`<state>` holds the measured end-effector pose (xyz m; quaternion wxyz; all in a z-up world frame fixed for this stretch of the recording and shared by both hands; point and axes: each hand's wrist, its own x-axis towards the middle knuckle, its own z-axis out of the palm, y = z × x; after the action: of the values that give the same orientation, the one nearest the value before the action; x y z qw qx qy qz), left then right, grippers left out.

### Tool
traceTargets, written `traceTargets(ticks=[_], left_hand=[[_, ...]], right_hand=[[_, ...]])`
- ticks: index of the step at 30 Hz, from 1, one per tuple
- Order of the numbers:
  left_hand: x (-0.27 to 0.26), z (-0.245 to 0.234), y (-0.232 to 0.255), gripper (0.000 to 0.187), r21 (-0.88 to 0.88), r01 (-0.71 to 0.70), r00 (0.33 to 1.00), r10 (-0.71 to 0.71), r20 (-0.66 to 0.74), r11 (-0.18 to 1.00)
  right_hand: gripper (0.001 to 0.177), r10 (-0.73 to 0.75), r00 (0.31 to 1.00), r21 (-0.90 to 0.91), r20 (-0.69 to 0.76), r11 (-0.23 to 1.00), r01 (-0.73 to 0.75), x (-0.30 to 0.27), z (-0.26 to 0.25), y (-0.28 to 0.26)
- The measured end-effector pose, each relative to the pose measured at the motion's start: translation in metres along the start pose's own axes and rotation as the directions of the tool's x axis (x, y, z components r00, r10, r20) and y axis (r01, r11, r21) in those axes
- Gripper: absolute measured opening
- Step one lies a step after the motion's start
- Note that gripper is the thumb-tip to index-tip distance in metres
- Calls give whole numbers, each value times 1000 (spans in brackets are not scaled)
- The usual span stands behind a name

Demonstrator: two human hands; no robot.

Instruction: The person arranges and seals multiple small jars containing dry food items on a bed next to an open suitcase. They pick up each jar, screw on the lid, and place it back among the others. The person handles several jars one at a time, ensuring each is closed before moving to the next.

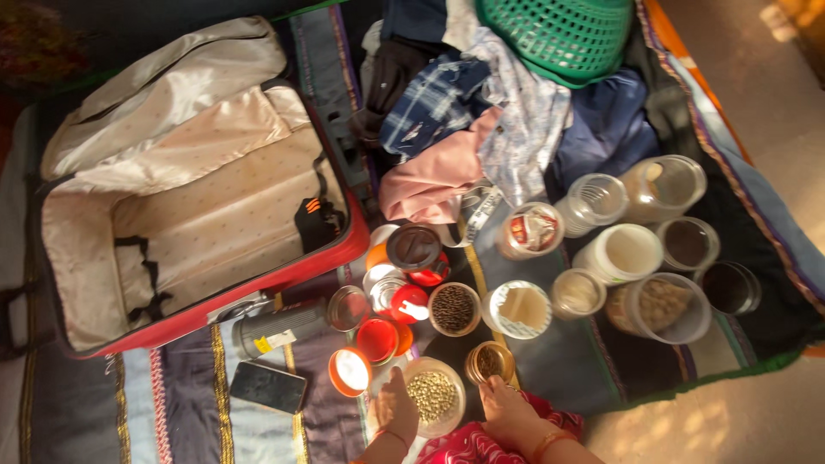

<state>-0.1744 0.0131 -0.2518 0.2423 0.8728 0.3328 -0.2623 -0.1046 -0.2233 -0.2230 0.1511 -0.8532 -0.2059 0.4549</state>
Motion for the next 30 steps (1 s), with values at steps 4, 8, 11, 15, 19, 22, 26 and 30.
traceTargets(ticks=[4, 8, 11, 15, 19, 22, 26, 30], left_hand=[[-31, -10, 71, 42, -72, -115, 991, 119, 56, 991], [-56, -10, 140, 40, -150, -217, 956, 241, 165, 965], [-53, 12, 181, 40, -141, -209, 951, 235, 202, 968], [-48, 54, 206, 52, -173, -155, 953, 193, 233, 973], [-30, 72, 194, 51, -335, -186, 941, 265, 208, 924], [-24, 66, 172, 52, -521, -129, 936, 277, 219, 844], [-17, 47, 114, 54, -709, 201, 935, 83, 344, 676], [-1, 39, 38, 60, -750, 282, 955, -101, 278, 598]], right_hand=[[60, -50, 987, 84, -151, 994, 63, -35, -16, 31], [49, 66, 945, 160, -319, 987, -15, -63, -41, 81], [63, 198, 954, 174, -224, 972, -160, -68, -57, 125], [79, 173, 973, 118, -156, 981, -156, -60, -64, 176], [56, 154, 967, 32, -203, 988, -151, -49, -73, 193], [40, 292, 890, 76, -350, 956, -283, -57, -103, 161], [40, 242, 787, 320, -568, 946, -60, -79, -154, 75], [39, -283, 616, 81, -735, 865, 495, -55, -175, -22]])
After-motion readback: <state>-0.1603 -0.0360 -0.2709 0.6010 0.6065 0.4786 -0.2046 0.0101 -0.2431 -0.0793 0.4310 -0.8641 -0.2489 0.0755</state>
